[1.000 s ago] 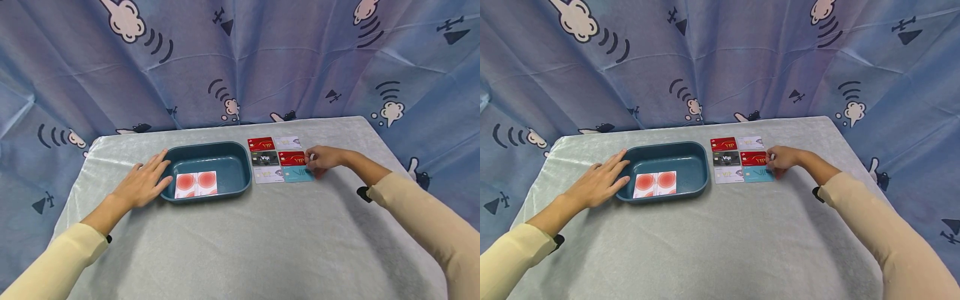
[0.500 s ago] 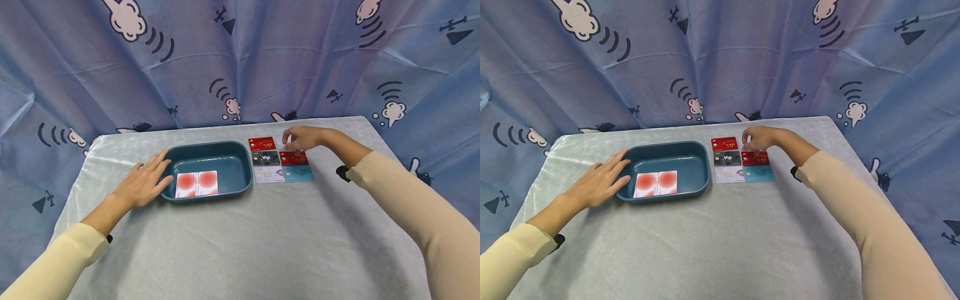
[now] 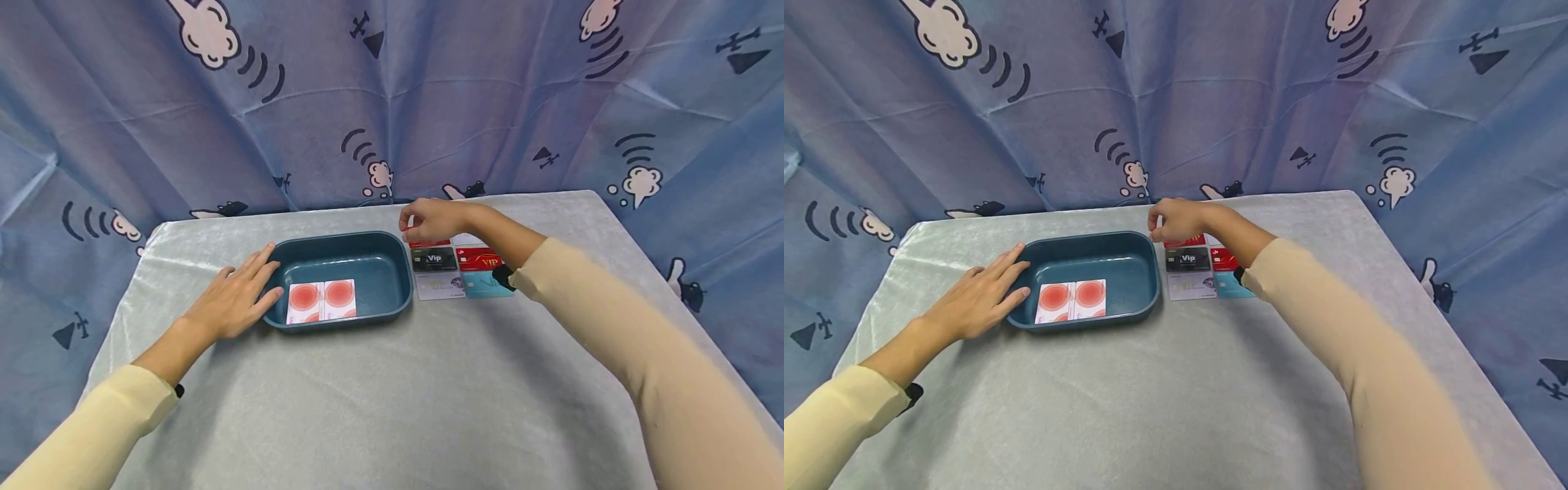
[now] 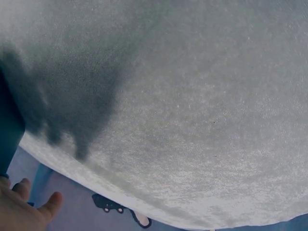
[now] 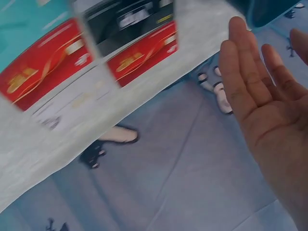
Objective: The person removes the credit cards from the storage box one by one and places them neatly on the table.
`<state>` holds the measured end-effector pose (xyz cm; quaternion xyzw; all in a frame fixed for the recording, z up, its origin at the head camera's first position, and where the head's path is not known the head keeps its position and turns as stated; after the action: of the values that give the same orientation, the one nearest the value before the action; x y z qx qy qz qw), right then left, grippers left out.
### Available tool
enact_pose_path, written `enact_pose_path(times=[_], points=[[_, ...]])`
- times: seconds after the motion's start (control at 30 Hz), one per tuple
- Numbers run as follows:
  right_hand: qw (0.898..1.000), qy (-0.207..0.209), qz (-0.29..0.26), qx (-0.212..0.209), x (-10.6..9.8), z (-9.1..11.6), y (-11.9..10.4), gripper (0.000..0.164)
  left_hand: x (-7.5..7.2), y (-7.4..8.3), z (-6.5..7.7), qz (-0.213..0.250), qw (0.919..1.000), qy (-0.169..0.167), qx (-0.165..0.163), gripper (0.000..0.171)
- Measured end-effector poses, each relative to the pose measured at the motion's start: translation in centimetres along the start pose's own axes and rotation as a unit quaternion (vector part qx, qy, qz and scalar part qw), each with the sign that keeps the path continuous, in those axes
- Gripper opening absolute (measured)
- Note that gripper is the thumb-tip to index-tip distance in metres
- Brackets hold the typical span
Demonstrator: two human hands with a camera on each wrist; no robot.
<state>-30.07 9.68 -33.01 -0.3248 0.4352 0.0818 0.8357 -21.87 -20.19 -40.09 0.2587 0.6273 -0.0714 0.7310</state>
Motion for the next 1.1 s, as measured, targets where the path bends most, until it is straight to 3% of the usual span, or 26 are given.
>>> enact_pose_path(times=[0.3, 0.57, 0.9, 1.1], points=[[0.998, -0.035, -0.043, -0.022, 1.6, -2.5, -3.7, 0.031, -0.1, -0.1, 0.1, -0.002, 1.0000, 0.006, 0.001, 0.062], [0.992, -0.068, -0.108, -0.009, 3.7, -4.3, -4.4, 0.043, 0.1, -0.1, 0.1, -0.003, 1.0000, 0.004, -0.002, 0.064], [0.992, -0.107, -0.071, 0.019, 4.8, -5.7, -4.6, 0.048, 0.0, 0.0, -0.1, -0.004, 0.9999, 0.009, 0.002, 0.063], [0.989, -0.120, -0.083, 0.035, 5.4, -6.5, -4.9, 0.048, 0.0, -0.1, -0.1, -0.009, 0.9999, 0.006, 0.003, 0.064]])
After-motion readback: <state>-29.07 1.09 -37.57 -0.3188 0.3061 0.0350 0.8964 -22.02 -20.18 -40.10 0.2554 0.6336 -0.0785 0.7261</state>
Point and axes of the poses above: each hand's wrist, its own z-axis away from the middle knuckle, its own x-axis out of the palm, y = z × x, the point moved 7 cm from there along -z, towards the middle knuckle, and after that the axes turned 5 degrees about z, right-handed, at the moved point
